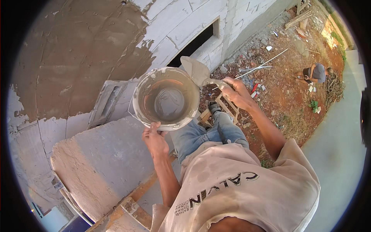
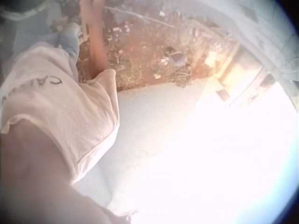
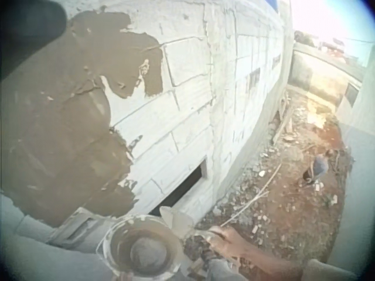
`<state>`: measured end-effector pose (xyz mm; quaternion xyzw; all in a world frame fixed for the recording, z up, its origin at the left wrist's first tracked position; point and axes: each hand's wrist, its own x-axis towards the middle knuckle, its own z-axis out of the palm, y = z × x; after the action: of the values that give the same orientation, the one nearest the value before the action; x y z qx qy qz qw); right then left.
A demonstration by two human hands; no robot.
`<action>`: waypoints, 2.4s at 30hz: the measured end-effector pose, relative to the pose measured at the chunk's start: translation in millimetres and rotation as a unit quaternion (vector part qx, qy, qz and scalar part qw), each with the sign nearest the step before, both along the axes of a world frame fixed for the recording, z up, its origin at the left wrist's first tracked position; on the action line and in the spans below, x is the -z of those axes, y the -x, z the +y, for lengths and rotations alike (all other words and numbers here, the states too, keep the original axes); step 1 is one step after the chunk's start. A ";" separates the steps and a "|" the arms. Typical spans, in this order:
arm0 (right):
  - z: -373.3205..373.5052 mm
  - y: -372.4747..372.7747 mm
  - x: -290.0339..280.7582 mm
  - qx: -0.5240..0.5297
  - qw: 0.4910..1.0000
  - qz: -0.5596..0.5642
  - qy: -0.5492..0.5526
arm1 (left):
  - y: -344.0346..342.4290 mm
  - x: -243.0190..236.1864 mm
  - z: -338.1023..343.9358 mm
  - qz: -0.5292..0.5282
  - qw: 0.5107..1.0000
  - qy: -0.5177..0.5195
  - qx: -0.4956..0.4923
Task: Apply plaster to a brick wall using a trowel and bucket.
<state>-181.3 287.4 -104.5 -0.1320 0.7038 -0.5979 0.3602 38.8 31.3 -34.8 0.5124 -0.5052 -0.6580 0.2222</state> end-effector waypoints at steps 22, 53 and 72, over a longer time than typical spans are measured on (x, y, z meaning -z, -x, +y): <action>33.5 -73.4 22.9 0.010 0.854 0.482 -0.197 | 15.7 10.5 5.8 0.058 0.992 -0.113 -0.020; 42.4 -58.1 -127.7 -0.201 0.838 0.396 -0.318 | 12.7 -0.1 29.2 -0.009 0.990 0.076 0.115; 2.9 -19.9 -34.4 -0.146 0.703 0.563 -0.410 | 21.7 -5.5 50.9 -0.078 0.923 0.237 0.293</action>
<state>-161.4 290.3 -70.0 -0.3845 0.9231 -0.0044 -0.0014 17.1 82.1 -29.2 0.3236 -0.7895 -0.5128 0.0949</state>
